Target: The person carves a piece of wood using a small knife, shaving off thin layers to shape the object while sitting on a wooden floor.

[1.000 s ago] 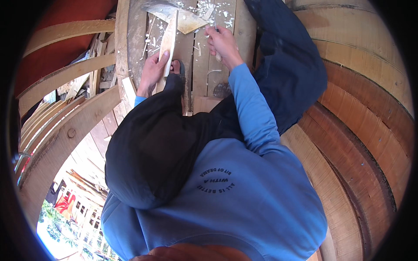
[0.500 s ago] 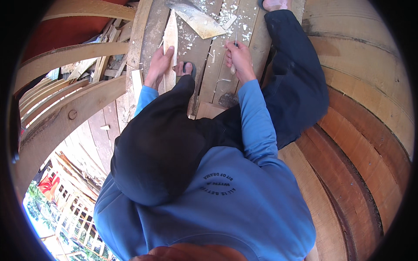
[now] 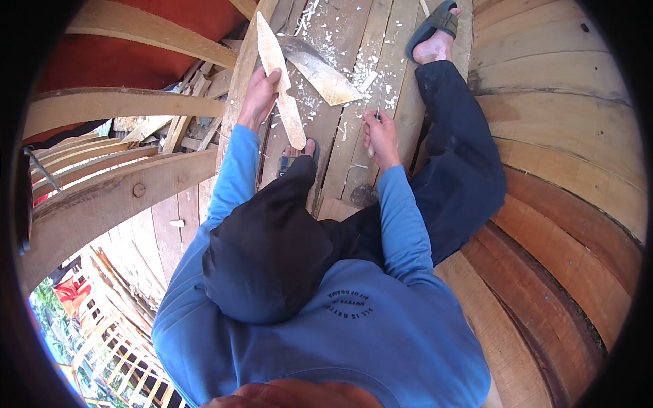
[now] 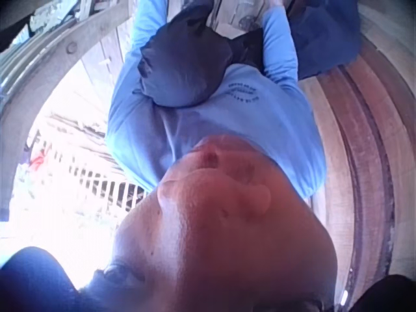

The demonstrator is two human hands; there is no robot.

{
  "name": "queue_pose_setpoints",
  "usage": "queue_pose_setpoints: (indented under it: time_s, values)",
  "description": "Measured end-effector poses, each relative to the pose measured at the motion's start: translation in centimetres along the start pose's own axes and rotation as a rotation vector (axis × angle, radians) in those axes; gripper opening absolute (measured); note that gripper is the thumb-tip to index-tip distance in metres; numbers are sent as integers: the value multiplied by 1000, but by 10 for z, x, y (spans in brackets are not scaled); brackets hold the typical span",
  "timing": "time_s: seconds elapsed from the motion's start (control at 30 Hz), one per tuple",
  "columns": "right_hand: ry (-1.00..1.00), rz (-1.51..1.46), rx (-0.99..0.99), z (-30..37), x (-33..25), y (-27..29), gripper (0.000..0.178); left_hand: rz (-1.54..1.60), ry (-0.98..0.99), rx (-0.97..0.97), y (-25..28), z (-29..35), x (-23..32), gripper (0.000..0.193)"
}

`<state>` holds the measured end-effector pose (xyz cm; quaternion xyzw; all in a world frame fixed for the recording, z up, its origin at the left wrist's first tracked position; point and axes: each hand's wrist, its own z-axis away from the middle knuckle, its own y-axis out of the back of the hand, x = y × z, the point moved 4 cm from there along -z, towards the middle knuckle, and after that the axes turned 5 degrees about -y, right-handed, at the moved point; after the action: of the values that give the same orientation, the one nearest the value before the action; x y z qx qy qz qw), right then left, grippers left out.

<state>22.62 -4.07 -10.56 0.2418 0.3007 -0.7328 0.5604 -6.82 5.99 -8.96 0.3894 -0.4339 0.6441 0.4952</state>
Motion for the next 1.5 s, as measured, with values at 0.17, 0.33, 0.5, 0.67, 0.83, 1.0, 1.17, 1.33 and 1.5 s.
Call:
queue_pose_setpoints:
  time_s: [0.17, 0.33, 0.5, 0.67, 0.83, 1.0, 1.17, 1.33, 1.5]
  values:
    - [1, -24, 10, 1, 2, 4, 17, 93, 30, -38, -19, -12, -7, 26]
    - [-1, -57, 7, 3, 2, 4, 17, 109, 79, -58, -34, -9, -25, 28]
    - [0, -90, 11, 4, 3, 6, 17, 196, 90, -116, -54, -2, -30, 32]
    - [-9, -108, 4, 5, 4, 4, 15, 114, 97, -139, -57, -5, -41, 31]
    - [-23, -86, 10, 6, 4, 4, 12, 122, 118, -131, -62, -4, -38, 32]
    - [-51, -35, 21, 13, 4, -2, 10, 172, 111, -132, -62, -4, -38, 32]
    - [-69, -30, 9, 10, 10, -3, 8, 134, 93, -120, -62, -6, -37, 32]
    - [-60, -31, 4, 6, 14, 0, 9, 119, 90, -127, -64, -3, -34, 29]
    - [-54, 2, 6, 8, 13, -3, 10, 123, 83, -140, -54, -8, -47, 32]
